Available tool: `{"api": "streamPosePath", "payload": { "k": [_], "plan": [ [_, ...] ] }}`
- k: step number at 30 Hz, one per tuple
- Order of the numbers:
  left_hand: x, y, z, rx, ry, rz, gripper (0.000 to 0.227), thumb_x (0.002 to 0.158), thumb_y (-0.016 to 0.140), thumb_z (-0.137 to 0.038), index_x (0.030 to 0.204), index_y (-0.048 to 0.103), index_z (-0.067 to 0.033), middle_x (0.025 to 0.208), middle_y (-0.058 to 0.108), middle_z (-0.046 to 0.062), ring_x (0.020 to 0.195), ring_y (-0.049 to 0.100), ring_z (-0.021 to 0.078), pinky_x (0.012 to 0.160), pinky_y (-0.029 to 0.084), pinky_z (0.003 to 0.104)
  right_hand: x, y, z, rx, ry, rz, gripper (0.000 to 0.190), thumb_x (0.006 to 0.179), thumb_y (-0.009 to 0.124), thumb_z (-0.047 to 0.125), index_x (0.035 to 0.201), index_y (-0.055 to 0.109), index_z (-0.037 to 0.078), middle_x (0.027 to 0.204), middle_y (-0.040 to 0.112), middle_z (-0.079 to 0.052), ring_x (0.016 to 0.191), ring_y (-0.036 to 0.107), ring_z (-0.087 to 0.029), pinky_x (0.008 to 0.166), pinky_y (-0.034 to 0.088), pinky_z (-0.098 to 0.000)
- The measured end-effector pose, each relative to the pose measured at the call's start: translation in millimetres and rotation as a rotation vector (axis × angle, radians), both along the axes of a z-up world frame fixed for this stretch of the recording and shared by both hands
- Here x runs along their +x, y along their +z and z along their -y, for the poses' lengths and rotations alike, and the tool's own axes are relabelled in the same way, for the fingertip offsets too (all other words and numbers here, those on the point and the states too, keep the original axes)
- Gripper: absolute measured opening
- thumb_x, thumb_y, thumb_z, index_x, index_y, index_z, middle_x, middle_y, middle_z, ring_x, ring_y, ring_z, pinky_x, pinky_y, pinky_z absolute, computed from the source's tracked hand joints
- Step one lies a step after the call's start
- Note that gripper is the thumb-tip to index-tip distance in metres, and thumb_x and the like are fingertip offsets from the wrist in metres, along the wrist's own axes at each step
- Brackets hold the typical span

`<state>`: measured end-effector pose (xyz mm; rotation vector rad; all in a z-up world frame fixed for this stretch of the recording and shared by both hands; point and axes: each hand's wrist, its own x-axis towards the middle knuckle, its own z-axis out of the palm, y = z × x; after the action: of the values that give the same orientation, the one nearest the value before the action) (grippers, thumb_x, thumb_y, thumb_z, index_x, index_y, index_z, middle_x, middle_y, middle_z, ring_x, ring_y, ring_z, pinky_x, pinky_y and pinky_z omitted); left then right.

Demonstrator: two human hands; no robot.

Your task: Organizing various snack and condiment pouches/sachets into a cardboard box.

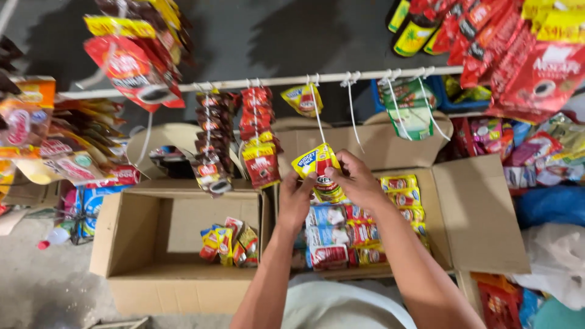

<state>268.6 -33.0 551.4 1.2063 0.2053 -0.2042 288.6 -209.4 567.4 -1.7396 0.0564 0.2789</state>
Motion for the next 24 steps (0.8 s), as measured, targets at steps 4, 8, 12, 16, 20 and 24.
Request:
{"api": "streamPosePath", "payload": {
  "k": [4,8,12,16,20,24],
  "plan": [
    [-30.4,15.9,4.1,0.048,-0.097,0.009,0.015,0.1,0.064,-0.012,0.11,0.072,-0.0045,0.088,0.068,-0.004,0.074,0.056,0.0044,0.065,0.046,0.026,-32.6,26.2,28.5,0.057,0.076,-0.064,0.024,0.098,0.069,0.016,0.116,0.062,0.002,0.101,0.07,-0.001,0.091,0.064,-0.009,0.082,0.054,-0.0298],
    [-49.6,7.2,25.4,0.154,-0.239,0.184,0.016,0.101,0.066,-0.015,0.11,0.07,-0.0028,0.092,0.068,-0.004,0.083,0.059,0.0035,0.073,0.05,0.024,-58.2,21.9,69.0,0.098,0.194,-0.138,0.037,0.093,0.072,0.016,0.127,0.064,0.003,0.113,0.073,0.0,0.102,0.065,-0.009,0.091,0.055,-0.0293],
    [-76.0,-30.3,64.2,0.379,-0.338,0.281,0.022,0.104,0.074,-0.018,0.099,0.07,0.0031,0.084,0.062,0.004,0.078,0.053,0.0084,0.068,0.047,0.027,-94.2,17.9,107.6,0.055,0.219,-0.117,0.034,0.094,0.073,0.017,0.124,0.071,0.002,0.11,0.075,-0.002,0.099,0.065,-0.009,0.089,0.054,-0.0282],
    [-101.3,-34.0,115.4,0.326,-0.327,0.151,0.024,0.098,0.075,-0.021,0.104,0.069,0.0012,0.084,0.067,0.006,0.076,0.058,0.0084,0.066,0.049,0.027,-131.8,-14.3,159.7,0.006,0.142,-0.099,0.029,0.095,0.075,0.013,0.121,0.075,0.0,0.106,0.075,-0.006,0.094,0.065,-0.01,0.083,0.054,-0.0304],
    [-132.5,-51.7,149.4,0.125,-0.413,-0.044,0.03,0.094,0.073,-0.02,0.118,0.067,-0.0034,0.094,0.072,0.003,0.08,0.066,0.0085,0.069,0.056,0.026,-164.4,-23.1,195.4,0.38,-0.204,-0.306,0.026,0.092,0.072,0.006,0.117,0.071,-0.001,0.108,0.075,-0.011,0.094,0.072,-0.02,0.082,0.062,-0.0398],
    [-165.2,-72.8,174.3,-0.052,-0.422,-0.269,0.033,0.093,0.069,-0.019,0.124,0.064,-0.0086,0.097,0.071,0.001,0.078,0.067,0.0117,0.067,0.058,0.028,-182.2,-35.1,223.6,0.636,-0.369,-0.366,0.024,0.093,0.07,0.004,0.116,0.069,-0.004,0.113,0.074,-0.014,0.099,0.074,-0.025,0.084,0.064,-0.0443]
  ]
}}
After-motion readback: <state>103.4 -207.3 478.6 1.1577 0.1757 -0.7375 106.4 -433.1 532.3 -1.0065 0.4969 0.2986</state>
